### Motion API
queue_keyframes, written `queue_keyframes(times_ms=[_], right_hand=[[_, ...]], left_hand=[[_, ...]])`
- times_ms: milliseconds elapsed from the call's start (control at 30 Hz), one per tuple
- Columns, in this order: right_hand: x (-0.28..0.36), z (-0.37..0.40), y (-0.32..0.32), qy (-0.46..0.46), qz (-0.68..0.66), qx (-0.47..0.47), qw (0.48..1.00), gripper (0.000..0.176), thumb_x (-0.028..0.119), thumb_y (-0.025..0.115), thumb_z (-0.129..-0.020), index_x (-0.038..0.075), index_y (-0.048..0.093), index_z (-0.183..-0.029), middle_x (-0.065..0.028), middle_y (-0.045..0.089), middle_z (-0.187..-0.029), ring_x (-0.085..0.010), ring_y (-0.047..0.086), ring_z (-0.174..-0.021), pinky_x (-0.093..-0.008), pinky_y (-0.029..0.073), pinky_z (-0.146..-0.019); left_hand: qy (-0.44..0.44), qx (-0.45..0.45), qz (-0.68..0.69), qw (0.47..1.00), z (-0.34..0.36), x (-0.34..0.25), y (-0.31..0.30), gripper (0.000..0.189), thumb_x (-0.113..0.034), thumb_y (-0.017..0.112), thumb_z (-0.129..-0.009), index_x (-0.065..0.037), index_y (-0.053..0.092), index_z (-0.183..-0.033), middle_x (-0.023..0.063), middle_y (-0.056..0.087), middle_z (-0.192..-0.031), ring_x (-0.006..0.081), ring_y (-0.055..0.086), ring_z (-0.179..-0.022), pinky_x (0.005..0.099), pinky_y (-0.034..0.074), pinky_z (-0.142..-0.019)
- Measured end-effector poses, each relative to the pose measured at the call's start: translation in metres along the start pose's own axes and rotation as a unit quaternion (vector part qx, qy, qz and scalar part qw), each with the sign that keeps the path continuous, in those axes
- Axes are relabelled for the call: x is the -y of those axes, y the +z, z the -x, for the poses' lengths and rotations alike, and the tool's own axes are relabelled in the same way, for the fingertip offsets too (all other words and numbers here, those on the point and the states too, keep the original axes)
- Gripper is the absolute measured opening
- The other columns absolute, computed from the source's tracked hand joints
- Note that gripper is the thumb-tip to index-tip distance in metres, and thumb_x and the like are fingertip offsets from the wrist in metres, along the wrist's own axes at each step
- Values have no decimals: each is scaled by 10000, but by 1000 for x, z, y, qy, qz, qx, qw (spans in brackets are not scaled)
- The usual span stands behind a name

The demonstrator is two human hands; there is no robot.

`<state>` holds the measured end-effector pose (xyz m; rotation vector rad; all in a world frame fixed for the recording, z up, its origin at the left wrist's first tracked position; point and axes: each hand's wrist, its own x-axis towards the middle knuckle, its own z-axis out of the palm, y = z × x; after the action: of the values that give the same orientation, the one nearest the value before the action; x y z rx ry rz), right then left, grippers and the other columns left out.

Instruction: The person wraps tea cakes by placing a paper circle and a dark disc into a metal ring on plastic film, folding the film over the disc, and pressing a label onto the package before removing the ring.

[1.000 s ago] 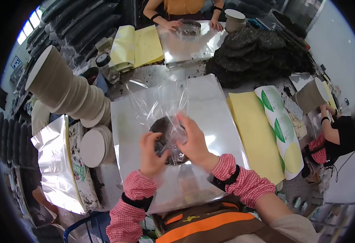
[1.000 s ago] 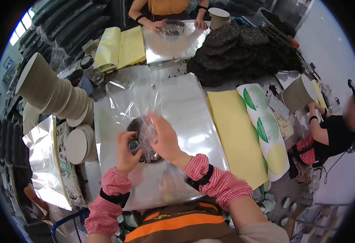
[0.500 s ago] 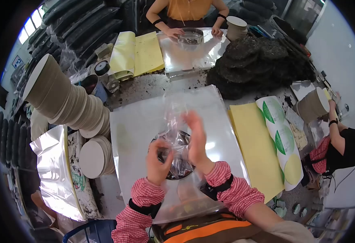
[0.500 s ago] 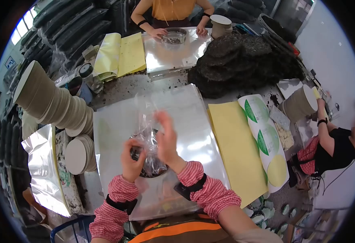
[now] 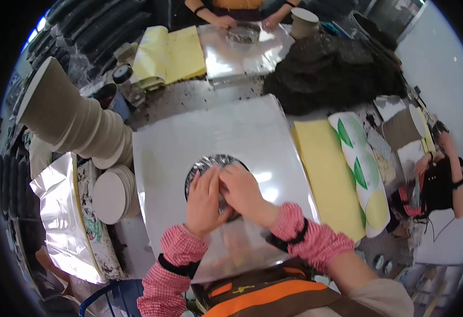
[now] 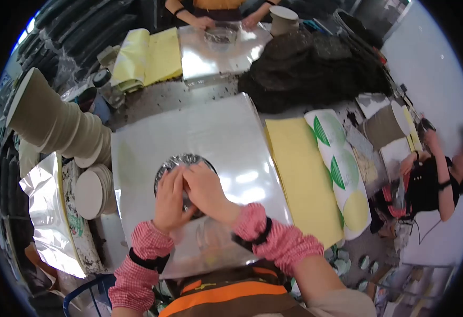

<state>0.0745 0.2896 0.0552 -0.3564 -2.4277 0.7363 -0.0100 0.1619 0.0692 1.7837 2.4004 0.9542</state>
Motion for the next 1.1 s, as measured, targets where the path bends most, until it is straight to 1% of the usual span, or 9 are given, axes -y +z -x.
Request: queue_keyframes(times_ms=[200, 367, 567, 700, 767, 833, 1000, 1067, 1100], right_hand=[[-33, 48, -62, 30, -45, -112, 992, 77, 59, 699, -794, 27, 679, -861, -129, 686, -900, -325, 664, -838, -419, 539, -757], [-169, 191, -206, 218, 349, -158, 898, 199, 79, 690, -814, 42, 705, -1009, -125, 705, -1028, -321, 663, -986, -404, 540, -852], [-203, 205, -223, 137, 488, -161, 847, 282, 69, 709, -780, 52, 716, -1062, -99, 706, -1106, -307, 640, -1122, -409, 534, -928], [-214, 207, -218, 117, 473, -184, 853, 211, 79, 713, -808, 51, 726, -1018, -124, 716, -1040, -341, 664, -1039, -392, 546, -879], [-206, 199, -228, 385, 246, -286, 842, 115, 107, 696, -867, 48, 731, -960, -145, 718, -916, -310, 698, -900, -355, 545, -830], [-260, 223, -267, 374, 147, -393, 827, 113, 125, 663, -917, 35, 729, -894, -122, 715, -821, -215, 677, -773, -317, 534, -777], [-268, 284, -365, 371, -58, -723, 580, 213, 76, 579, -943, -22, 613, -1129, -160, 687, -1034, -247, 662, -884, -331, 551, -694], [-235, 213, -295, 326, -91, -689, 641, 333, 137, 547, -973, -32, 540, -1260, -199, 631, -1174, -257, 656, -929, -307, 546, -615], [-304, 247, -232, 238, 228, -463, 823, 471, 171, 551, -976, -33, 453, -1388, -193, 564, -1279, -282, 614, -1044, -341, 564, -739]], left_hand=[[-13, 78, -50, 996, 2, 6, 12, 680, -277, 664, -869, 32, 433, -1429, 203, 468, -1462, 318, 411, -1395, 468, 241, -1183], [-14, 86, -96, 992, 4, 5, 12, 705, -275, 652, -880, 28, 386, -1458, 194, 447, -1480, 340, 380, -1410, 488, 228, -1180], [-3, 102, -111, 989, 3, 3, 12, 733, -266, 644, -881, 28, 340, -1481, 190, 425, -1494, 338, 360, -1419, 494, 218, -1179], [-3, 95, -107, 990, 4, 5, 11, 727, -257, 640, -881, 28, 343, -1480, 195, 424, -1493, 336, 364, -1417, 494, 218, -1179], [-6, 96, -108, 990, 4, 5, 11, 728, -262, 642, -880, 28, 346, -1478, 195, 426, -1490, 336, 367, -1414, 493, 219, -1179], [-12, 98, -106, 989, 2, 3, 12, 728, -266, 644, -878, 28, 350, -1476, 195, 428, -1488, 336, 371, -1411, 493, 221, -1179], [-24, 92, -95, 991, 2, 2, 10, 737, -297, 663, -867, 26, 376, -1463, 204, 436, -1475, 334, 377, -1406, 489, 222, -1182], [-53, 97, -95, 989, 1, -3, 7, 724, -315, 659, -873, 25, 393, -1454, 207, 431, -1481, 328, 380, -1404, 487, 225, -1180], [-32, 56, -126, 990, 1, -5, 7, 728, -323, 658, -876, 28, 391, -1454, 208, 423, -1487, 322, 378, -1406, 486, 225, -1179]])
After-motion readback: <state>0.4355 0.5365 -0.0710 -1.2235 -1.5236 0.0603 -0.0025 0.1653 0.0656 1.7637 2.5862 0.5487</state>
